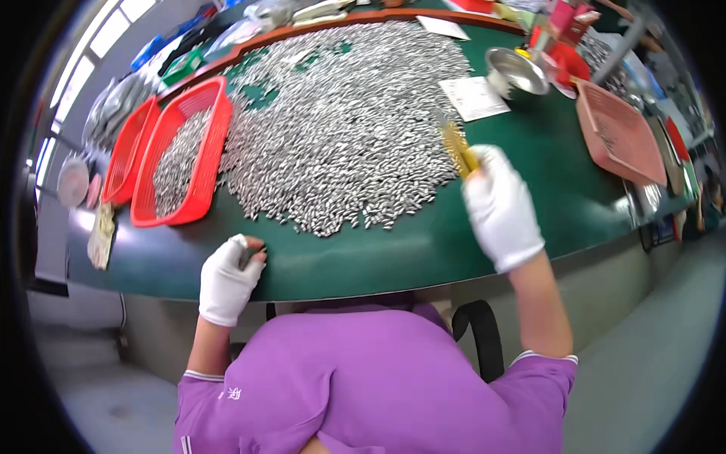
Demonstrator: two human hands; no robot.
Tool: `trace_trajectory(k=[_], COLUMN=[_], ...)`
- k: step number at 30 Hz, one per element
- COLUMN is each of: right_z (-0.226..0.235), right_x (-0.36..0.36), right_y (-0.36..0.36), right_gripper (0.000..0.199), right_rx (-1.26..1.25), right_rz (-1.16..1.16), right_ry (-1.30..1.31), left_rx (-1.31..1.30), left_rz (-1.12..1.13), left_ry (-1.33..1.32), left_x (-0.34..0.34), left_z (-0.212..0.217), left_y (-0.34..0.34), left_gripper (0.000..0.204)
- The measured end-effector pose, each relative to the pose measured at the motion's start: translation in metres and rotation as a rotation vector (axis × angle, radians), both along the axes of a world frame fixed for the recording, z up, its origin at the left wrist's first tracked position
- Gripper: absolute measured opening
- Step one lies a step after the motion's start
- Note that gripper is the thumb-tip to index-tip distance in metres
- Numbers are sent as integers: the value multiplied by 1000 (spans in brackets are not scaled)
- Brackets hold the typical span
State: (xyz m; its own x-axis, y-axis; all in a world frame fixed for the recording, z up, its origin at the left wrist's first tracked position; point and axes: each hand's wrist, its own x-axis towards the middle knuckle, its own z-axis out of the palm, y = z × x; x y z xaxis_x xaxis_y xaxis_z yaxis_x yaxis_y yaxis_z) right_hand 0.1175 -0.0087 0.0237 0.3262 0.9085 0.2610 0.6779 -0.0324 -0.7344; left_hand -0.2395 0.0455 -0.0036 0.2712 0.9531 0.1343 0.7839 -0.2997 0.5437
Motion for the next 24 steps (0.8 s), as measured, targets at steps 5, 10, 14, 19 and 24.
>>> trace_trajectory(k=[5,10,14,19,24], right_z=[-5,-16,-16,-20,-23], right_x=[-102,-137,-146,-150,-150], right_y=[-8,4,9,14,14], right_gripper=[25,37,43,46,38], right_rx=[-90,-207,-133,-142,-90], right_rz=[507,617,635,648,692], right_ry=[-116,-413,-550,-531,-389], left_rx=[-44,-37,-55,-74,-51], left_rz=[35,53,76,99,97], left_ry=[-67,-70,-73,-74,-85], left_x=[-1,2,2,5,6], left_z=[-2,-4,-3,-3,-4], left_y=[2,-1,0,3,4], left_gripper=[11,10,10,9,7])
